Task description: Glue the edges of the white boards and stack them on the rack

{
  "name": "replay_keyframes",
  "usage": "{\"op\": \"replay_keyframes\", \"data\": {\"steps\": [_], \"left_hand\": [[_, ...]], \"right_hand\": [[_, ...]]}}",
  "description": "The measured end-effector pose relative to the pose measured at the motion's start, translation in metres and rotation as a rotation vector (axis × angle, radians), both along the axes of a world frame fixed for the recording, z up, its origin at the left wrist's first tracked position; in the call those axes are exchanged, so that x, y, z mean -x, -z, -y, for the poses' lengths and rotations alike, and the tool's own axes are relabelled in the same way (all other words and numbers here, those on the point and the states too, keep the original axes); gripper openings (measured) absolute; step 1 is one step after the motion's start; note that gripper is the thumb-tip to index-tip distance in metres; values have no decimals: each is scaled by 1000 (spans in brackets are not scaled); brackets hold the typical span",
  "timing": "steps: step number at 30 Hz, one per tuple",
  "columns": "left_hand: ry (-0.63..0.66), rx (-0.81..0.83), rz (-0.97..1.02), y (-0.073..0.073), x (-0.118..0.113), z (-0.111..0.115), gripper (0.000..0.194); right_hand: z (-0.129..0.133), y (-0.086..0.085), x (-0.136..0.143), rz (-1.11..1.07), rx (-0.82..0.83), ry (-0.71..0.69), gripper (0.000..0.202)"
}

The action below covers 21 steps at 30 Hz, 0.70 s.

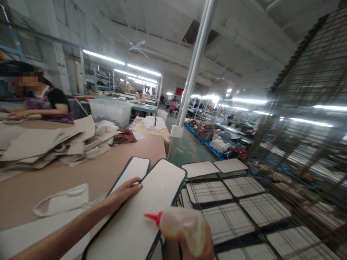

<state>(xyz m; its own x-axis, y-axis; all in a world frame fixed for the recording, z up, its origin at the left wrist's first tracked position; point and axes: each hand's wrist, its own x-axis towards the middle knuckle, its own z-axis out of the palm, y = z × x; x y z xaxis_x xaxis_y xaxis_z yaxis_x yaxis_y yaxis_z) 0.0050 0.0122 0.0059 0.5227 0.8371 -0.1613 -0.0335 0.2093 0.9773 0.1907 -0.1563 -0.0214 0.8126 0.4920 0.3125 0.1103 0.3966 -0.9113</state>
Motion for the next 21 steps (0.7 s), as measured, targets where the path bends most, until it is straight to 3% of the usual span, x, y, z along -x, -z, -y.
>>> {"op": "replay_keyframes", "data": {"steps": [3,5,7,11,13,15,19,21], "left_hand": [[55,-27,3,1,-3,6,50],[88,-35,6,-1,-6,10,48],[99,-27,15,-2,-9,11,45],[86,3,48,2,-15,4,43],[86,-4,38,5,-18,0,43],[109,-18,35,8,-21,-2,44],[188,2,68,3,-26,2,44],[187,29,83,0,-29,1,44]], "right_hand": [[-24,-30,-32,-130,-125,62,54],[-36,-39,-47,-126,-148,108,55],[-38,-33,-46,-114,-132,97,55],[-18,-1,-8,-84,-36,-41,49],[-9,5,4,-56,20,-107,50],[-8,-4,-3,-61,18,-37,54],[-18,-35,-41,-119,-184,228,58],[-15,-32,-43,-145,-184,230,58]]}}
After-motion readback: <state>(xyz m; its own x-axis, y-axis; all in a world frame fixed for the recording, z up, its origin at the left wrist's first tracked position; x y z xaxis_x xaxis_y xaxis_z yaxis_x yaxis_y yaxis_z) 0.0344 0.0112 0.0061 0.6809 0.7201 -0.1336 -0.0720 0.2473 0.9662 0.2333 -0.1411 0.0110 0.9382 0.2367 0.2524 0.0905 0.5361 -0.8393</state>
